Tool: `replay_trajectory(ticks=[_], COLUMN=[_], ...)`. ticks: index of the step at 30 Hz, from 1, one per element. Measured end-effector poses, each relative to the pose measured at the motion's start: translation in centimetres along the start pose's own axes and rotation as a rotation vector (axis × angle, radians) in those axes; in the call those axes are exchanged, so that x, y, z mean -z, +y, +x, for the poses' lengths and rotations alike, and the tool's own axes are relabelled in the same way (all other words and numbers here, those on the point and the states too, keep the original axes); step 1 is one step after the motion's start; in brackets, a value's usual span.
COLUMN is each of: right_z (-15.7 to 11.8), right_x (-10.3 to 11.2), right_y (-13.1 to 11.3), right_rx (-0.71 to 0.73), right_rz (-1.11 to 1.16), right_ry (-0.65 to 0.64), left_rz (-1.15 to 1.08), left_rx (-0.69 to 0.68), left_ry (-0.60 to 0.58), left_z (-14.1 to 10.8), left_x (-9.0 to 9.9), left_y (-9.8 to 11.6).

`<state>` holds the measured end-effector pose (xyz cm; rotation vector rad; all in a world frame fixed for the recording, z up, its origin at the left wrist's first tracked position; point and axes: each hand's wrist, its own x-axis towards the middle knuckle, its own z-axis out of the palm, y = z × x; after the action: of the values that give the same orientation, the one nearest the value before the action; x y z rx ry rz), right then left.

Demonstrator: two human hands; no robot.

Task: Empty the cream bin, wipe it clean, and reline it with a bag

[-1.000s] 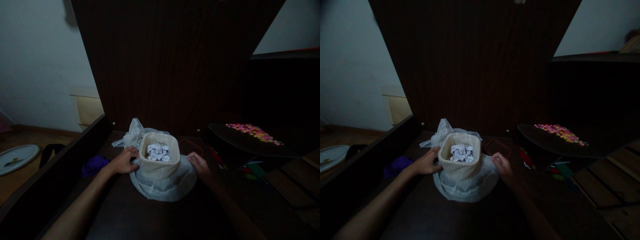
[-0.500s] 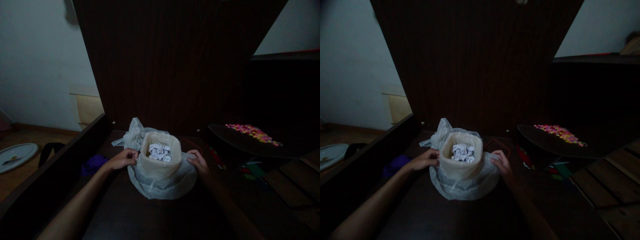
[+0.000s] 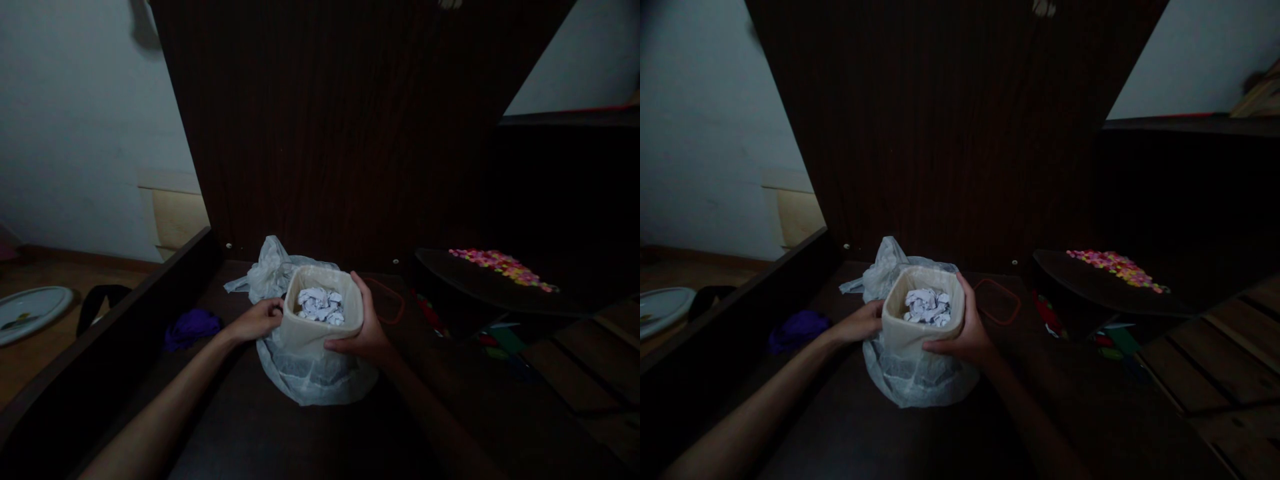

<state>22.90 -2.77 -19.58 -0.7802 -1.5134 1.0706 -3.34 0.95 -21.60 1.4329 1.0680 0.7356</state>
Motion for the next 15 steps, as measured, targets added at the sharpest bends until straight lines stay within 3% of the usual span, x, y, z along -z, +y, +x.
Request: replay_trajectory(ticks=[6, 15], right_z=[-0.5, -1.7], right_x=[-0.2, 0.8], right_y=[0.0, -1.3], right_rx=[0.011, 0.045], right_rz=[-0.036, -0.064], right_ry=[0.079, 0.054], left_rz=[-0.057, -0.236], left_rx=[-0.058, -0.149], left_ry=[0.087, 0.396], left_z=[0.1, 0.6], left_x=[-0.4, -0.4], left_y=[0.2, 0.7])
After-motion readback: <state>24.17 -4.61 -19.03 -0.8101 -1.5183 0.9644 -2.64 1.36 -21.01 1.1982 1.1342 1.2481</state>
